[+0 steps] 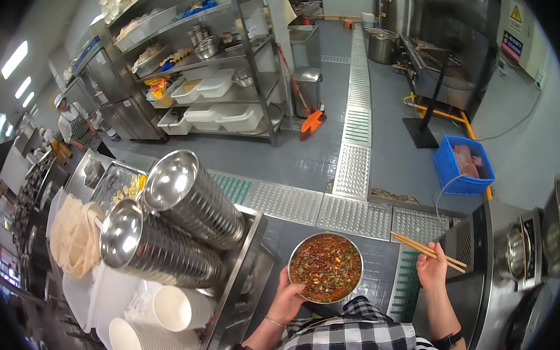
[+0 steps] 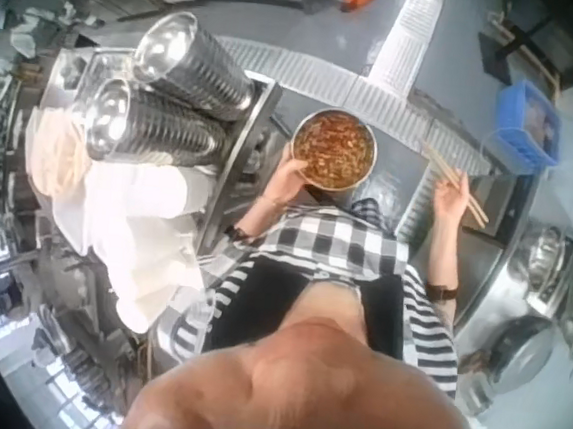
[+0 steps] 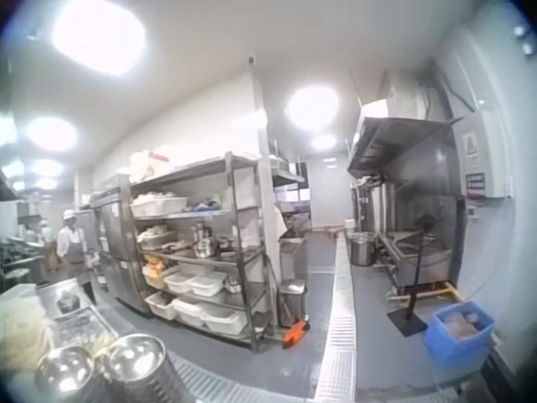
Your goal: The recorder prepares a bowl of food by adding various sauces, vegetables, and seasonings from a condiment station in a commercial kitchen.
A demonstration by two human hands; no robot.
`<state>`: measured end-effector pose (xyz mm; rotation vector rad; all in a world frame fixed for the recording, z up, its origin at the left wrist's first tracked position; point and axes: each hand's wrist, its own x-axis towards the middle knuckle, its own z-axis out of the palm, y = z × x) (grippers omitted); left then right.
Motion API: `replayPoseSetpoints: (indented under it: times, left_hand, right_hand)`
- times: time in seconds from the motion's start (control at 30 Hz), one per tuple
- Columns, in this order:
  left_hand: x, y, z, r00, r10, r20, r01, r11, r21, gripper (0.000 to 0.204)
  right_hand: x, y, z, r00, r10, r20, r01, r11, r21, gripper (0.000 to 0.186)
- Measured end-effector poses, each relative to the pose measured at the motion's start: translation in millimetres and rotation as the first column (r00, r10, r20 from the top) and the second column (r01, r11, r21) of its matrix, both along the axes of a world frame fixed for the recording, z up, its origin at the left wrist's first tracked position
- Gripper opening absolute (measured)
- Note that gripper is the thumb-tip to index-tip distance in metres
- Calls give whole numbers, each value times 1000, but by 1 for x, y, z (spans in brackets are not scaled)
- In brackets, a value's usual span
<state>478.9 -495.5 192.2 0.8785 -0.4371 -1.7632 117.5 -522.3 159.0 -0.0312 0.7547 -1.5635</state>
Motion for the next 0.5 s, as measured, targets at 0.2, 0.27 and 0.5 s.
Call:
replayPoseSetpoints:
  times: [0.2, 0.27, 0.5]
  left_hand:
    - [-29, -104, -10, 999, 29, 24, -30, 999, 35, 64]
    - [-36, -138, -14, 998, 61, 35, -62, 998, 22, 65]
    - [-46, -243, -13, 966, 244, 81, -248, 968, 38, 67]
  right_hand:
    - [-29, -110, -41, 910, 41, -412, 19, 990, 142, 23]
    - [-42, -154, -60, 701, 212, -680, -85, 973, 216, 25]
    - [-23, -317, -60, 411, 337, -847, -375, 909, 180, 26]
